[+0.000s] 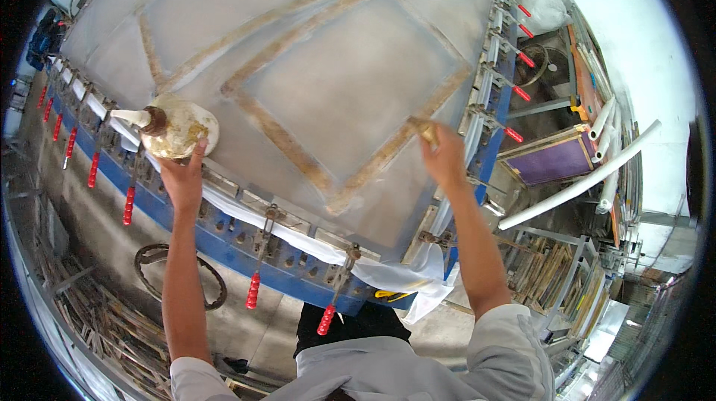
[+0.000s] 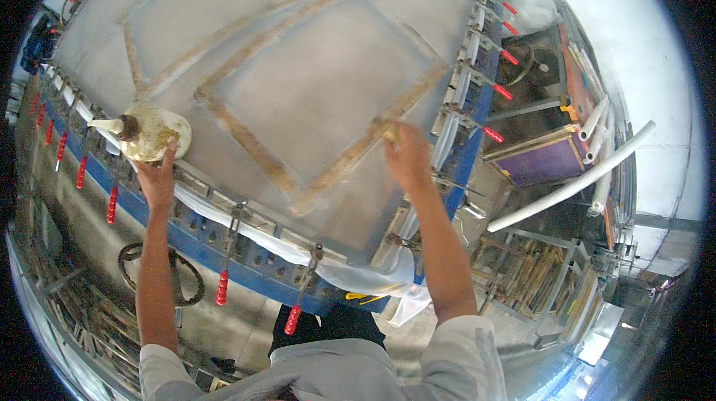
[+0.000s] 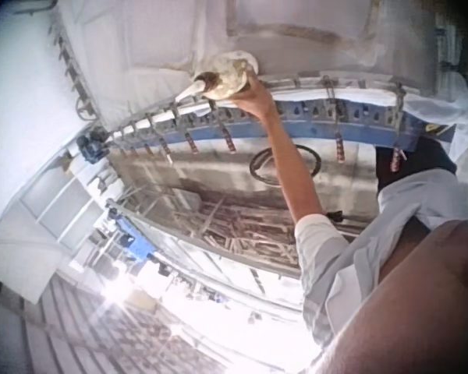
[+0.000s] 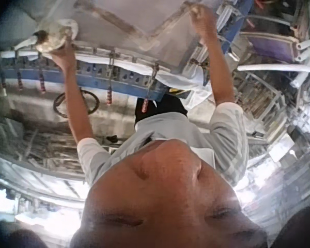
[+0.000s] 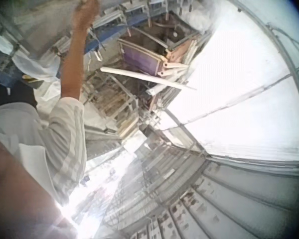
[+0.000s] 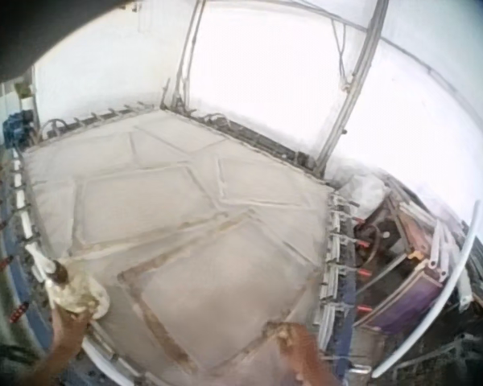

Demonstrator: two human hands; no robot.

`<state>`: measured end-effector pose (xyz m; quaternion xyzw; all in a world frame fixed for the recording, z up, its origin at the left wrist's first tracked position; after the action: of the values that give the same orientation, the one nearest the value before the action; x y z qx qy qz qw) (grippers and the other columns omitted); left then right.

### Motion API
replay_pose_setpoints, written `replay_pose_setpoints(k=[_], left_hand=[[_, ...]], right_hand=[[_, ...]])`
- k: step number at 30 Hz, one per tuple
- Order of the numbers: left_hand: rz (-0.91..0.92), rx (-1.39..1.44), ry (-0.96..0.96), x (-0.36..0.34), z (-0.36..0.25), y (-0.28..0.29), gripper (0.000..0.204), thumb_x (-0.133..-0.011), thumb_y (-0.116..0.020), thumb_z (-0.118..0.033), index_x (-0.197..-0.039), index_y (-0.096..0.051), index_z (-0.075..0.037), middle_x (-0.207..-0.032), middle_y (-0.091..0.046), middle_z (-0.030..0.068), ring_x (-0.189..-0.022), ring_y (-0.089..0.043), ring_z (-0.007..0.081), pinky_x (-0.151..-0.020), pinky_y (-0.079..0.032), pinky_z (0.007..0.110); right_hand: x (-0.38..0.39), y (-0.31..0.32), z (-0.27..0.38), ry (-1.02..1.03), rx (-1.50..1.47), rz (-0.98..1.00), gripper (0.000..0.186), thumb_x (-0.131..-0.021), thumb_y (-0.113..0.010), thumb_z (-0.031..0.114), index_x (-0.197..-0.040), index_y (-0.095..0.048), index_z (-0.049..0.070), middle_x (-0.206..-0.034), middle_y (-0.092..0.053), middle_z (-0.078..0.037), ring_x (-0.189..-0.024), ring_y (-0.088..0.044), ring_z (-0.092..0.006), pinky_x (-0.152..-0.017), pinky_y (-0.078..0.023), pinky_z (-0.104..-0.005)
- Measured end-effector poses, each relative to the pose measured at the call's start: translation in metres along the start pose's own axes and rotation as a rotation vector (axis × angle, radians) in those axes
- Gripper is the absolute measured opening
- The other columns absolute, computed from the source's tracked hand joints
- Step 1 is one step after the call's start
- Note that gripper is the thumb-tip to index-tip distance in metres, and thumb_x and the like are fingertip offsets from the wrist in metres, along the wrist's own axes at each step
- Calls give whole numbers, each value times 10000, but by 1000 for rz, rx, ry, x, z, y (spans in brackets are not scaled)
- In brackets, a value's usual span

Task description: The person applies a bead of adhesive from a squeeze bottle onto the seams of a large white sheet stretched over a frame, then spreads it with a small tool. The person moves around the frame to cover multiple seam sections.

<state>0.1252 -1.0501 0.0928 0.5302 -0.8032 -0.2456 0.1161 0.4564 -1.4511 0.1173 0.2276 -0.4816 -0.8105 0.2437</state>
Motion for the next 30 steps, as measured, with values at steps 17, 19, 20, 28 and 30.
replay_pose_setpoints(k=[17, 19, 20, 28, 30], left_hand=[[-33, 240, -98, -13, -9, 3, 1037, -649, -959, -341, -1464, -400, -26, -1349, -569, 158, -1262, -563, 325, -1069, -446, 427], [-34, 225, -113, -19, -31, 10, 898, -647, -952, -298, -1381, -507, -32, -1237, -656, 125, -1172, -624, 296, -1027, -479, 403], [-47, 211, -141, -24, -40, 17, 878, -648, -953, -283, -1364, -517, -24, -1231, -657, 131, -1148, -631, 290, -1011, -488, 400], [-84, 673, -221, 18, -120, 111, 636, -766, -873, -125, -1291, -537, 3, -1184, -645, 92, -1002, -642, 205, -886, -545, 358], [-101, 659, -169, 41, -111, 120, 647, -777, -864, -139, -1313, -529, 2, -1190, -639, 98, -1024, -631, 206, -914, -531, 363]], right_hand=[[139, 17, 165, -291, -304, 108, 285, -830, -730, 118, -1112, -712, 85, -1015, -731, -176, -946, -691, -373, -857, -546, -441], [159, 55, 159, -307, -310, -78, 237, -845, -773, 189, -1048, -736, 72, -999, -744, -181, -899, -727, -325, -810, -558, -392], [176, 72, 145, -346, -304, -105, 233, -851, -769, 177, -1057, -736, 73, -996, -745, -175, -897, -730, -309, -804, -558, -388], [425, 190, 42, -688, -205, -427, 262, -862, -727, 8, -1123, -720, -18, -1037, -760, -136, -936, -718, -207, -867, -550, -339], [493, 212, 43, -996, -178, -485, 308, -874, -721, 30, -1178, -708, -16, -1119, -747, -147, -1001, -712, -252, -894, -550, -353]])
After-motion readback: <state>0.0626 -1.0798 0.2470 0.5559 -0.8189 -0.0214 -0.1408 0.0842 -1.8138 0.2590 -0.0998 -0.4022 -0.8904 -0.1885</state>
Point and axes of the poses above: each hand's wrist, its own x-axis away from the middle knuckle, its own y-axis out of the back of the hand, z = x × y, the point moved 5 cm from there along -x, towards the middle knuckle
